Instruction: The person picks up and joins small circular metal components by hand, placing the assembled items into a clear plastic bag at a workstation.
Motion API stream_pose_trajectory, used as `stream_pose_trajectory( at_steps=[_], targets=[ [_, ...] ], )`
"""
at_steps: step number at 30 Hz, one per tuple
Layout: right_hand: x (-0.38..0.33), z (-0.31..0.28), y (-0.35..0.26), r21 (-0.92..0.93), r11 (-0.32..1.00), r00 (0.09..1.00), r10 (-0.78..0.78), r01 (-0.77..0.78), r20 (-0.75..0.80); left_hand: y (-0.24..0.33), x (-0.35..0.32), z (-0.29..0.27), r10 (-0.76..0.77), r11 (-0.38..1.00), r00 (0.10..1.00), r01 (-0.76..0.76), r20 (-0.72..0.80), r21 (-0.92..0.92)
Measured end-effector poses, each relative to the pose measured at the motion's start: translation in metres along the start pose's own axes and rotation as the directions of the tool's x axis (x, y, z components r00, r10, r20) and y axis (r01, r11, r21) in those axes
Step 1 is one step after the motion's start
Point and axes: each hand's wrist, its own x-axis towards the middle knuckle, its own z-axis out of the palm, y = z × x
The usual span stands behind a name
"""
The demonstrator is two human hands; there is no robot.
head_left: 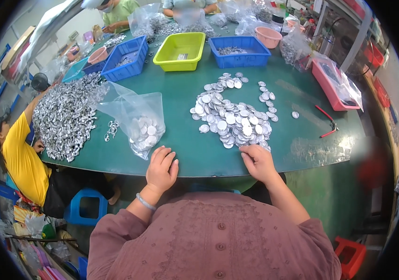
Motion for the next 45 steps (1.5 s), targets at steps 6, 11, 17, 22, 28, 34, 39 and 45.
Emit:
stream_pose_trajectory(
  at_steps=[6, 11, 17, 22, 28, 34, 39, 45],
  targets=[
    [-0.005, -0.001, 0.009, 0.023, 1.0, 1.0, 0.001, -0.001, -0.022, 0.011, 0.004, -0.004, -0.009, 1.0, 0.999, 0.009, 0.036, 0.003],
    [-0.009, 0.003, 0.011, 0.063, 0.997, 0.999, 0.039, -0.038, -0.019, 0.009, 0.003, -0.003, 0.013, 1.0, 0.999, -0.014, 0.035, 0.027],
    [-0.007, -0.001, 0.004, 0.092, 0.993, 0.997, 0.071, -0.07, -0.009, 0.001, -0.003, 0.001, 0.014, 1.0, 1.0, -0.014, 0.017, 0.02],
    [-0.009, -0.003, 0.005, 0.089, 0.994, 0.998, 0.059, -0.056, -0.026, 0.006, -0.002, -0.004, 0.128, 0.975, 0.98, -0.152, 0.15, 0.162],
    [-0.007, -0.003, 0.002, 0.106, 0.99, 0.996, 0.092, -0.089, -0.022, 0.008, -0.001, -0.002, 0.133, 0.986, 0.991, -0.135, 0.03, 0.101],
    [-0.011, 0.004, 0.018, 0.036, 0.999, 0.998, 0.042, -0.041, -0.04, 0.015, 0.003, -0.012, 0.088, 0.976, 0.989, -0.109, 0.116, 0.19],
    [-0.009, 0.001, 0.003, 0.104, 0.99, 0.993, 0.098, -0.091, -0.061, 0.004, -0.002, -0.003, -0.008, 0.999, 0.995, 0.003, 0.103, 0.049],
    [-0.003, 0.003, -0.001, 0.117, 0.99, 0.996, 0.08, -0.076, -0.03, 0.002, -0.005, -0.007, -0.021, 0.999, 0.995, 0.017, 0.094, 0.049]
  ],
)
